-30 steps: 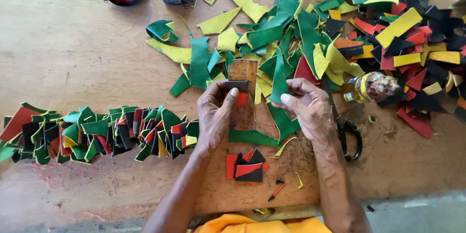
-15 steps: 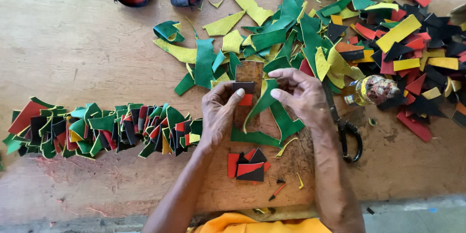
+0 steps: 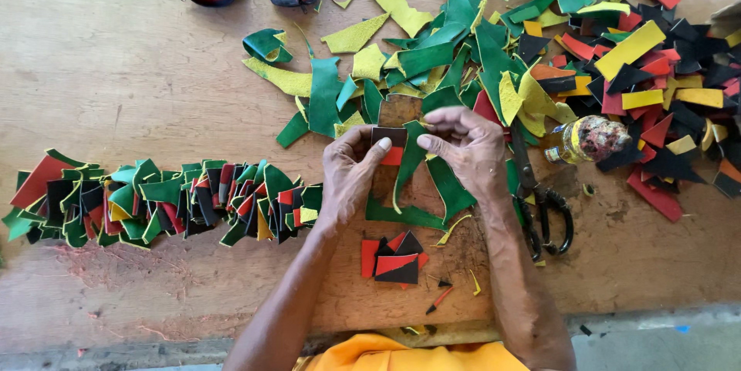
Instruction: The person assembles small colored foam pieces into layered units using a wooden template and shears. They repeatedly pick up red, black, and green pieces, align them on the template, trim edges, and place finished units into a growing stack on the left.
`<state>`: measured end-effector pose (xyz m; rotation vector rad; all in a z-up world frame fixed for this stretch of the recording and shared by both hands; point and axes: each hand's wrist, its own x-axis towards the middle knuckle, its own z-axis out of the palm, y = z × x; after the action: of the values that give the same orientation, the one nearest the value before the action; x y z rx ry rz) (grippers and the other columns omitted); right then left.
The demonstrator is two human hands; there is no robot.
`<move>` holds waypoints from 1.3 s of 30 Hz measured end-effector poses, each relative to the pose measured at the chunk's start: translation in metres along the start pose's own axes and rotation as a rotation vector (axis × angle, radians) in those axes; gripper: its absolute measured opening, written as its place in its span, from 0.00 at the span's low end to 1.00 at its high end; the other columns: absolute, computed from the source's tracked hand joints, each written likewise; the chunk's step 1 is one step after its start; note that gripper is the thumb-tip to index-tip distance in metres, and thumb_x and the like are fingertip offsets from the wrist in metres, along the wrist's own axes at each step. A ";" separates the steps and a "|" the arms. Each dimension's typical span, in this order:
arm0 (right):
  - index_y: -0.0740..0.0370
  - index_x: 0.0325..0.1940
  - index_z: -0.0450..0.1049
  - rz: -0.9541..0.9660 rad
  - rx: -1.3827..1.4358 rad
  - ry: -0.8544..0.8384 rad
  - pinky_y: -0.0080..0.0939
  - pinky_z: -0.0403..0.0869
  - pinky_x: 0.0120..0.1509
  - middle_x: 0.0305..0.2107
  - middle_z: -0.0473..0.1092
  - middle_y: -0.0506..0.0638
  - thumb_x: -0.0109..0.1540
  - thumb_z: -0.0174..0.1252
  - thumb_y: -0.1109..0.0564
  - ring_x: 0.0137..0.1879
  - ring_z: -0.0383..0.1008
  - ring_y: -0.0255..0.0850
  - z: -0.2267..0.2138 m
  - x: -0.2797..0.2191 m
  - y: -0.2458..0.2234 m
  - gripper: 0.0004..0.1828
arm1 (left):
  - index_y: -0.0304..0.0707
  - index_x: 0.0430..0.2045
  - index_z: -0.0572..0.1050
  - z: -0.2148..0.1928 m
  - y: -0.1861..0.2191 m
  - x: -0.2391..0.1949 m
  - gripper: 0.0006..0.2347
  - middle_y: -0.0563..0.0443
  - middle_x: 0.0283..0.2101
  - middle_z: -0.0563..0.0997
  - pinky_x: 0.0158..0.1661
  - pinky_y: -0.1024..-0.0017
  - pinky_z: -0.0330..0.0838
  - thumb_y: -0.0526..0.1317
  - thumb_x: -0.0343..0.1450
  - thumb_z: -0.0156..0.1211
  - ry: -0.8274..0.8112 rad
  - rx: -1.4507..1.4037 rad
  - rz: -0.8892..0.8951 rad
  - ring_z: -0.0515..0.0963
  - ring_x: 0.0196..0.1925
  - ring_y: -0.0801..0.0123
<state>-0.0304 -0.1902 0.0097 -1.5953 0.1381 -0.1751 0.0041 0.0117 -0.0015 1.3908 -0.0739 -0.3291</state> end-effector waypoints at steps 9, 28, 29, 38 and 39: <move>0.68 0.55 0.76 -0.062 -0.054 0.021 0.31 0.80 0.54 0.42 0.77 0.51 0.58 0.69 0.69 0.48 0.78 0.32 0.003 -0.001 0.000 0.21 | 0.28 0.43 0.78 -0.003 -0.005 0.003 0.09 0.52 0.40 0.84 0.43 0.79 0.77 0.33 0.71 0.65 -0.040 0.002 -0.006 0.81 0.40 0.79; 0.65 0.46 0.70 0.075 0.554 -0.085 0.47 0.84 0.45 0.39 0.73 0.51 0.64 0.58 0.70 0.40 0.81 0.42 -0.013 0.001 -0.005 0.09 | 0.29 0.45 0.77 -0.002 -0.012 0.004 0.10 0.53 0.41 0.84 0.44 0.79 0.76 0.35 0.73 0.65 0.013 -0.116 0.028 0.79 0.41 0.80; 0.65 0.45 0.70 0.091 0.517 -0.085 0.47 0.84 0.46 0.38 0.74 0.52 0.64 0.58 0.70 0.41 0.82 0.42 -0.013 0.000 -0.003 0.08 | 0.28 0.45 0.77 -0.002 -0.012 0.004 0.10 0.53 0.41 0.83 0.44 0.79 0.76 0.35 0.73 0.65 0.015 -0.122 0.042 0.79 0.41 0.80; 0.66 0.45 0.73 0.091 0.267 -0.044 0.42 0.84 0.47 0.36 0.76 0.51 0.62 0.61 0.70 0.41 0.80 0.37 -0.003 -0.008 0.005 0.09 | 0.28 0.47 0.78 -0.003 -0.006 0.001 0.12 0.52 0.42 0.84 0.45 0.78 0.77 0.36 0.73 0.65 0.043 -0.140 0.067 0.80 0.42 0.79; 0.66 0.46 0.74 0.081 0.251 -0.038 0.40 0.83 0.47 0.37 0.76 0.51 0.62 0.62 0.70 0.41 0.79 0.35 -0.001 -0.008 0.006 0.09 | 0.28 0.48 0.78 -0.003 -0.006 0.001 0.12 0.52 0.43 0.84 0.46 0.78 0.76 0.35 0.73 0.65 0.045 -0.123 0.083 0.80 0.43 0.79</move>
<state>-0.0384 -0.1900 0.0032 -1.3394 0.1446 -0.0948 0.0050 0.0135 -0.0076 1.2686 -0.0729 -0.2290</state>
